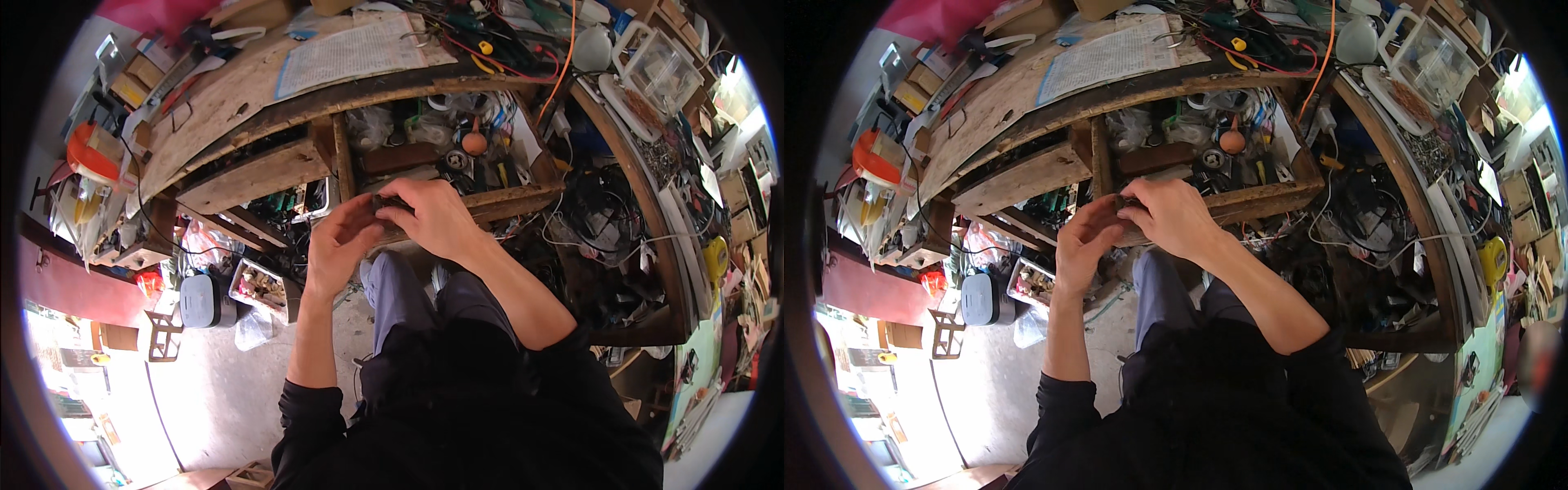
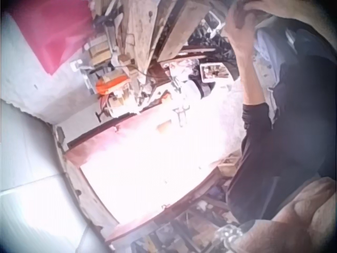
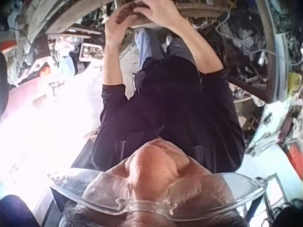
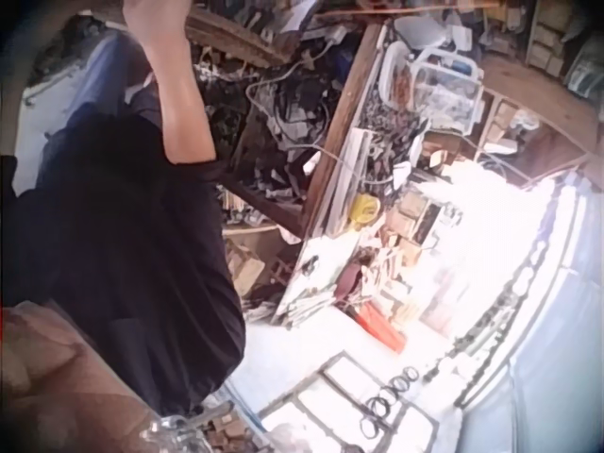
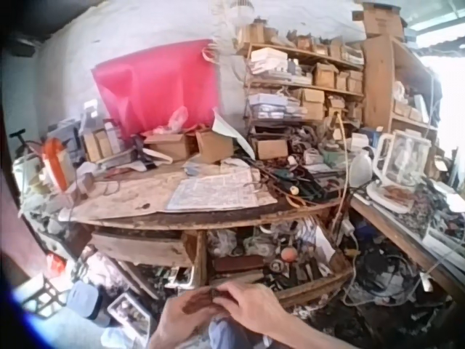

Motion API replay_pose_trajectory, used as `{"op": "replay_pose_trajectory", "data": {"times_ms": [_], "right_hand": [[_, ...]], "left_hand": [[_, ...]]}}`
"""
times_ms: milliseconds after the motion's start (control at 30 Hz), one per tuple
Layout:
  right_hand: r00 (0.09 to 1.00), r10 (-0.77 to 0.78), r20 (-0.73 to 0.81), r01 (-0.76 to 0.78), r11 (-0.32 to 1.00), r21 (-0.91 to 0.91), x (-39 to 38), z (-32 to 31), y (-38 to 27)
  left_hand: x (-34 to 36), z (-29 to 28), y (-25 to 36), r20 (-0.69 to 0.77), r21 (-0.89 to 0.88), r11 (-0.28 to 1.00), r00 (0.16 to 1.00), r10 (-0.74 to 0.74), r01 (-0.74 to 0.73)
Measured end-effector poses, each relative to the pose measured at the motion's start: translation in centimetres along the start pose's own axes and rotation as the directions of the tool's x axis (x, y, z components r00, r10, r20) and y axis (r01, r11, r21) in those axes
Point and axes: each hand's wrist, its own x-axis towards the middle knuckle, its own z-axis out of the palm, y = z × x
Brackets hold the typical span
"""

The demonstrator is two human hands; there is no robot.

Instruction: The person sits in a cluttered workshop and repeatedly handles small electronic components and wires. They use a pen-like tool to scrape or adjust parts, occasionally picking up and setting down small items from the workbench.

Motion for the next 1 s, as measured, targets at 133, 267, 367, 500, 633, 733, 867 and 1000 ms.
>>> {"op": "replay_pose_trajectory", "data": {"times_ms": [133, 267, 367, 500, 633, 733, 867, 1000], "right_hand": [[0.979, -0.194, 0.062, 0.200, 0.973, -0.120, -0.1, -0.3, -0.5], [0.965, -0.254, 0.071, 0.260, 0.961, -0.098, -0.4, -0.5, -0.8], [0.950, -0.292, 0.114, 0.305, 0.944, -0.128, -0.9, -0.5, -0.3], [0.924, -0.334, 0.184, 0.358, 0.927, -0.114, -1.1, -1.4, -0.2], [0.912, -0.355, 0.203, 0.382, 0.917, -0.115, -1.2, -1.6, -0.5], [0.916, -0.348, 0.201, 0.377, 0.917, -0.129, -1.4, -1.6, -1.0], [0.912, -0.365, 0.189, 0.393, 0.908, -0.146, -1.6, -1.7, -1.3], [0.903, -0.379, 0.202, 0.410, 0.901, -0.143, -1.4, -1.5, -0.9]], "left_hand": [[0.4, -0.7, 0.7, 0.083, -0.138, 0.971, 0.979, -0.185, 0.195], [0.0, -1.2, 0.9, 0.172, -0.313, 0.906, 0.955, -0.242, 0.286], [-0.3, -0.7, 1.5, 0.174, -0.276, 0.899, 0.938, -0.300, 0.339], [-0.4, -0.7, 1.9, 0.225, -0.249, 0.885, 0.912, -0.343, 0.394], [-0.5, -0.8, 1.6, 0.263, -0.310, 0.847, 0.895, -0.359, 0.431], [-0.7, -0.8, 1.1, 0.262, -0.380, 0.819, 0.899, -0.351, 0.430], [-0.9, -0.9, 1.0, 0.268, -0.427, 0.800, 0.904, -0.333, 0.422], [-0.7, -1.3, 0.6, 0.299, -0.409, 0.809, 0.900, -0.318, 0.422]]}}
